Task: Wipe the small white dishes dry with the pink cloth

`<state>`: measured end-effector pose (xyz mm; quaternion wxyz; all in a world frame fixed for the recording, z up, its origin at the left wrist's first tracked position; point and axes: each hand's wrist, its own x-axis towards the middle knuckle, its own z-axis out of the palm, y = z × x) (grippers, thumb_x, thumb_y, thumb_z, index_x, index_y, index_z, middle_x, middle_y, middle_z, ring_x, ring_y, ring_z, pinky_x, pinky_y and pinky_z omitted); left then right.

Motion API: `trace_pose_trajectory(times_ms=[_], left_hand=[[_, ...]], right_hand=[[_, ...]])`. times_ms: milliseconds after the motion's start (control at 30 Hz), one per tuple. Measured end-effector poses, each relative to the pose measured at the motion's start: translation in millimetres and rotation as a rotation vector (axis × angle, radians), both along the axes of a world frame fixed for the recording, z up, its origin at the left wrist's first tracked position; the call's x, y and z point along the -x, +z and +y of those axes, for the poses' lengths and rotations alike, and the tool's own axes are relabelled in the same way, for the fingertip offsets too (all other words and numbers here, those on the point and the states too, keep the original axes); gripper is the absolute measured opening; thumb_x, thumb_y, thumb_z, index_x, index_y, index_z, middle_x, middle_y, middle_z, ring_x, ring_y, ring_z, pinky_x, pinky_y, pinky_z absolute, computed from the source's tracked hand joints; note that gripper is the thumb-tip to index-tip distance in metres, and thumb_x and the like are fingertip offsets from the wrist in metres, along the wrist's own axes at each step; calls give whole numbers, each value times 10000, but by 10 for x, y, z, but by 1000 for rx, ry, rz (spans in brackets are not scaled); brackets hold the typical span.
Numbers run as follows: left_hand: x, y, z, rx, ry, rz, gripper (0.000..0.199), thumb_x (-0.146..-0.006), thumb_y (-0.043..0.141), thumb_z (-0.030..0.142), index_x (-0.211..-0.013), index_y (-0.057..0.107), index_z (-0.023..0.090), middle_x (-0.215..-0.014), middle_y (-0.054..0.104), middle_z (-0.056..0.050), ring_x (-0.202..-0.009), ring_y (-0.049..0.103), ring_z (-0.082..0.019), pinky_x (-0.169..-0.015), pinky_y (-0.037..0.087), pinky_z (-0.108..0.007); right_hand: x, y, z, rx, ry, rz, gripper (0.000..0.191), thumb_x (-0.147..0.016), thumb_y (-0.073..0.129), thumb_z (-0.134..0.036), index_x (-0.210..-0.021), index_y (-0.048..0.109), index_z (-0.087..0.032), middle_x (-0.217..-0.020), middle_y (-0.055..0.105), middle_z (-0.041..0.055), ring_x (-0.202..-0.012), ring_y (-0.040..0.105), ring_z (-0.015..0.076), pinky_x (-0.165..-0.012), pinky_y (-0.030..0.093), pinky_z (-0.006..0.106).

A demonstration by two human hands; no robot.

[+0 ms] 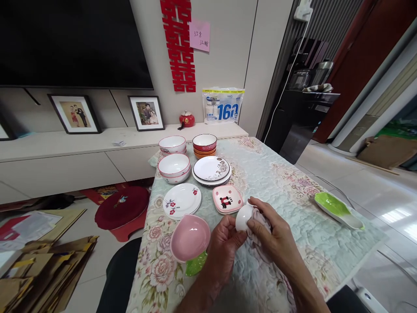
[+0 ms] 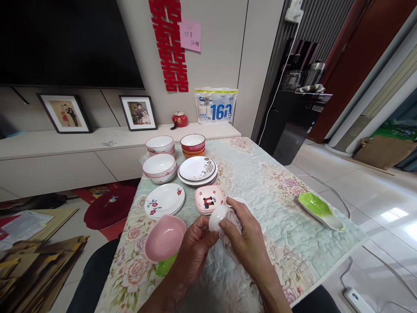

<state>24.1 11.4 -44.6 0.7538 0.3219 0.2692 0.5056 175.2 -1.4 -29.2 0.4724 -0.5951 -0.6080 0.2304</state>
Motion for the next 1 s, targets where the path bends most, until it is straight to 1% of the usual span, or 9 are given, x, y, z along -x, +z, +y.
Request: trace_pose_trajectory(times_ms=[67,167,300,433,533,667,767,900,1000], left_hand=[[1,-5,-11,2,-38,3,211,-708,850,234,-807,677,165,-764,693,3,-742,575,-146,-754,428,-282],[-10,-3,-13,28,-5,-32,243,-695,862,245,-826,676,161,-796,709,-6,-794,591,-153,-795,432,-282],[-45,-25,-12,74,22,-55,289,-669,874,253,-849,670,155,-841,716,-23,-836,589,-172,-823,434,-303],[-90,-45,-55,14,-32,-6,245,-714,850,265,-757,632,163,-785,673,-6,-794,550,-164,-772,425,-299],[-112,-35,-105,-59,-93,42,229,-716,848,266,-747,647,159,-764,661,-3,-774,532,-157,-745,417,-285],[-117,-29,-139,4,-122,34,245,-671,861,236,-704,631,158,-680,648,17,-664,506,-125,-647,379,-250],[-108,-18,-111,66,-63,-47,259,-642,884,231,-739,658,150,-723,691,0,-688,540,-122,-670,400,-242],[-85,25,-50,186,-8,-175,383,-575,941,264,-860,717,143,-888,747,-54,-828,629,-165,-782,475,-273],[-73,55,-45,215,-19,-212,352,-594,934,264,-855,732,142,-851,725,-46,-823,632,-164,-772,487,-263]], right_hand=[[-34,-26,19,-23,-34,14,424,-920,609,-424,-1292,640,-222,-1342,659,111,-1229,612,296,-1038,480,445],[-54,-103,59,-15,-119,34,387,-966,541,-445,-1252,648,-208,-1283,688,126,-1141,657,289,-1001,503,456],[65,-131,45,-167,-176,-137,346,-962,563,-361,-1259,628,-196,-1250,682,130,-1140,645,291,-972,521,465],[228,2,-33,-383,-16,-336,274,-969,547,-181,-1225,638,-210,-1241,676,116,-1184,617,258,-985,521,419],[235,75,-41,-489,66,-375,213,-958,546,-111,-1097,673,-210,-1110,714,89,-1084,654,226,-939,534,368],[64,12,27,-434,-160,-263,112,-961,577,-181,-949,685,-212,-922,715,46,-874,681,198,-775,539,320],[-47,-77,63,-340,-271,-175,115,-965,594,-257,-921,690,-214,-879,711,34,-807,676,196,-718,530,318],[66,-116,33,-383,-284,-184,110,-968,579,-232,-960,686,-208,-916,715,49,-843,684,202,-737,543,324],[294,-67,-34,-521,-190,-252,138,-940,585,-123,-1007,675,-203,-1004,715,76,-961,689,216,-847,556,348]])
